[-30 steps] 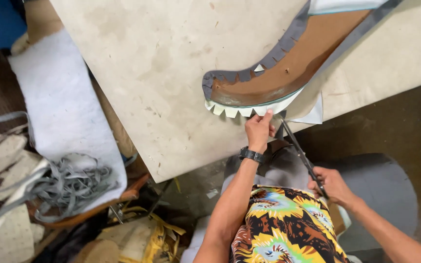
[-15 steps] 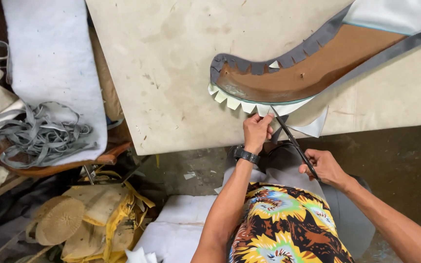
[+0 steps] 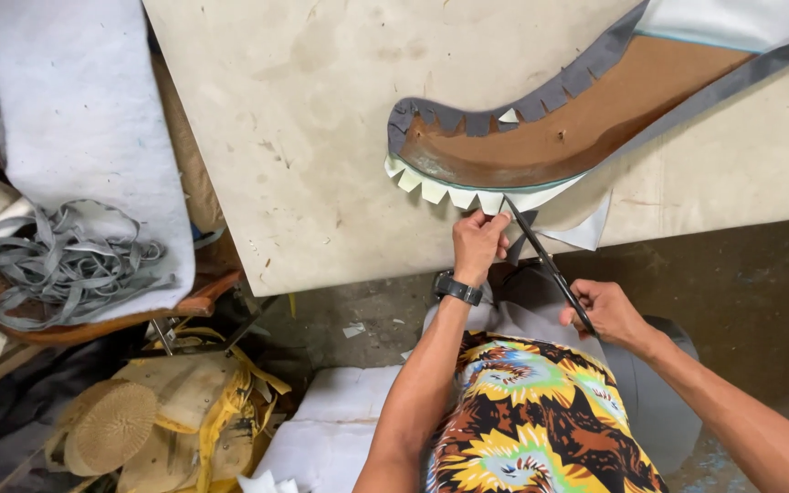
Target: Cutting fabric around a curved template and making relief cuts to fold the fabric over the edges for upholstery.
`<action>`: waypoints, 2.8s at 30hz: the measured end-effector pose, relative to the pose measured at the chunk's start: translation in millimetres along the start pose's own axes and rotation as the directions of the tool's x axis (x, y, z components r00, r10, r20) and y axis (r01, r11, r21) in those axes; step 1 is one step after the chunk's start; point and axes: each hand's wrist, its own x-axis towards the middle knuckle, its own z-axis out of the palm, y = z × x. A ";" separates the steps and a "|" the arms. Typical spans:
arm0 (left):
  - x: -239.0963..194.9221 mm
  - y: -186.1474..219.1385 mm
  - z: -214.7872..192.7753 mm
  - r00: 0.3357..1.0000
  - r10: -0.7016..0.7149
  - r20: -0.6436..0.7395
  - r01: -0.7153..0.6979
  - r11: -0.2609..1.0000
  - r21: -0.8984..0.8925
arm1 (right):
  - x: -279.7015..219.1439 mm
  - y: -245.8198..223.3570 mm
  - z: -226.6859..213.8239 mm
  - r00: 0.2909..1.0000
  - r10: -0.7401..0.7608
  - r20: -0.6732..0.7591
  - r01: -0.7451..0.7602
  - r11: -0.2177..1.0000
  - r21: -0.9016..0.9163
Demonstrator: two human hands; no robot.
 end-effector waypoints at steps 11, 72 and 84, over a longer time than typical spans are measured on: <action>21.5 5.2 24.6 0.960 -0.273 0.058 0.271 0.962 0.046 | -58.1 -50.1 111.9 0.899 0.263 -0.350 -0.194 0.956 0.220; -11.9 -13.4 64.8 0.994 -0.090 0.056 0.100 0.968 -0.230 | -9.7 -118.0 -133.6 0.921 0.317 0.226 -0.226 0.908 -0.352; -20.3 27.6 87.2 0.945 -0.296 -0.138 0.262 0.940 -0.217 | -9.6 -70.3 -160.5 0.914 0.239 0.329 -0.181 0.964 -0.196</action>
